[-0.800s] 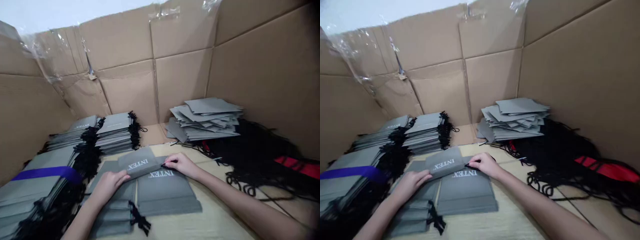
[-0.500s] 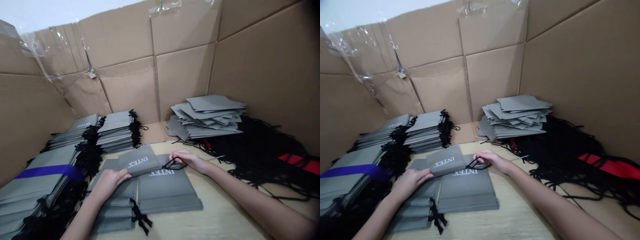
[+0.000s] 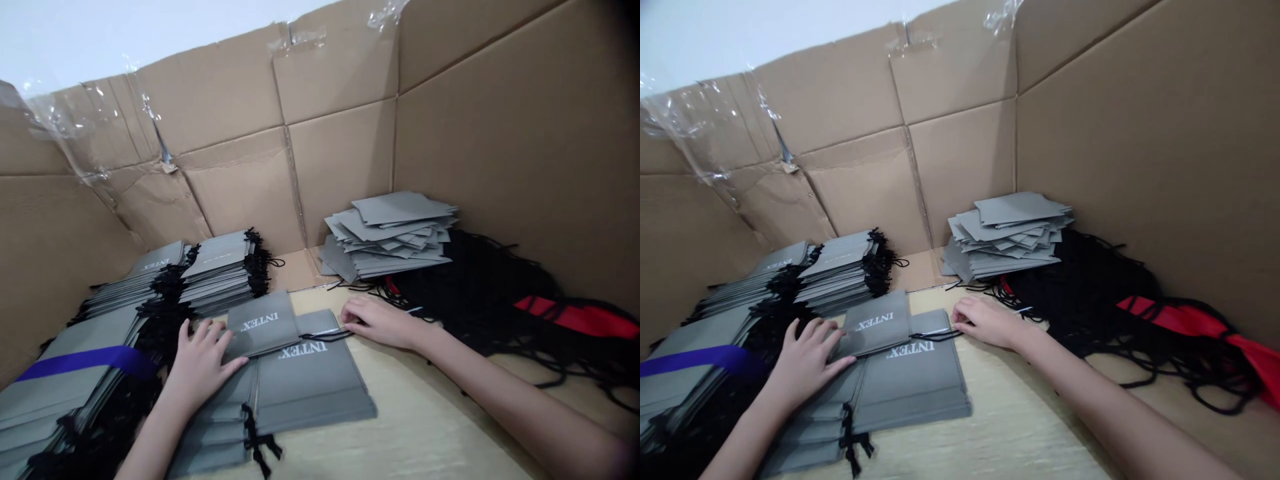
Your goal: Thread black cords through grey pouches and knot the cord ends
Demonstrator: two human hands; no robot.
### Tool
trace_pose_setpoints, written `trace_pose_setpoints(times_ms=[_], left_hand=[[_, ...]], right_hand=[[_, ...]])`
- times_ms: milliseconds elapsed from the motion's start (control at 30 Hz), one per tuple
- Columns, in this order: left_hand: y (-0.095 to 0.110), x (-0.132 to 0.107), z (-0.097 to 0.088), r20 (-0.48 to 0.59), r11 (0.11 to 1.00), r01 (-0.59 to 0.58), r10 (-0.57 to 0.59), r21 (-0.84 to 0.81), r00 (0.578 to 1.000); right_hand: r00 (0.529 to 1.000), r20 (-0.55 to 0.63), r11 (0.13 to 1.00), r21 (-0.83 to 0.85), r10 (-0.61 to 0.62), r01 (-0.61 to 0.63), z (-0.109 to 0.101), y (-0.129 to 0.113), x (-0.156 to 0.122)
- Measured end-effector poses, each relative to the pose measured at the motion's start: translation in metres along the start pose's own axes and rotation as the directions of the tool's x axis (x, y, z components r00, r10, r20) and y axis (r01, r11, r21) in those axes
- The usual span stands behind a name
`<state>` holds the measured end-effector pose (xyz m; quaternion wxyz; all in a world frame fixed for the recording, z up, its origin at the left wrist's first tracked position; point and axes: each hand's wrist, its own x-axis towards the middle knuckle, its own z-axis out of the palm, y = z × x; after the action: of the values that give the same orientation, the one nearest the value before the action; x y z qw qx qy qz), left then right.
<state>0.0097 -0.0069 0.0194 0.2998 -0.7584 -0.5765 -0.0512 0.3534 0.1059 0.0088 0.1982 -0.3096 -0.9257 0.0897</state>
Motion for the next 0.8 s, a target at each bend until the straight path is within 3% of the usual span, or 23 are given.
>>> trace_pose_setpoints(times_ms=[167,300,433,567,667,800], left_hand=[[0.052,0.025,-0.006,0.034,0.966,-0.171,0.180,-0.192,0.983],[0.076,0.041,0.003,0.084,0.954,-0.198,0.221,-0.225,0.972],[0.073,0.041,0.011,0.161,0.965,-0.099,0.141,-0.243,0.977],[0.065,0.035,0.005,0.193,0.954,0.056,0.001,-0.294,0.981],[0.064,0.032,-0.002,0.228,0.927,0.096,-0.012,-0.363,0.974],[0.067,0.031,-0.003,0.271,0.934,0.126,-0.033,-0.335,0.962]], right_hand=[[0.999,-0.036,0.997,-0.071,0.003,-0.006,0.008,-0.001,-0.001],[0.997,-0.071,0.993,-0.118,0.020,-0.029,0.008,-0.005,0.000],[0.985,-0.151,0.982,-0.180,-0.084,0.056,0.005,-0.011,-0.002],[0.915,-0.271,0.928,-0.306,-0.298,0.211,0.006,-0.021,-0.005],[0.871,-0.239,0.860,-0.403,-0.428,0.312,0.009,-0.030,-0.006],[0.831,-0.213,0.816,-0.421,-0.514,0.397,0.014,-0.038,-0.008]])
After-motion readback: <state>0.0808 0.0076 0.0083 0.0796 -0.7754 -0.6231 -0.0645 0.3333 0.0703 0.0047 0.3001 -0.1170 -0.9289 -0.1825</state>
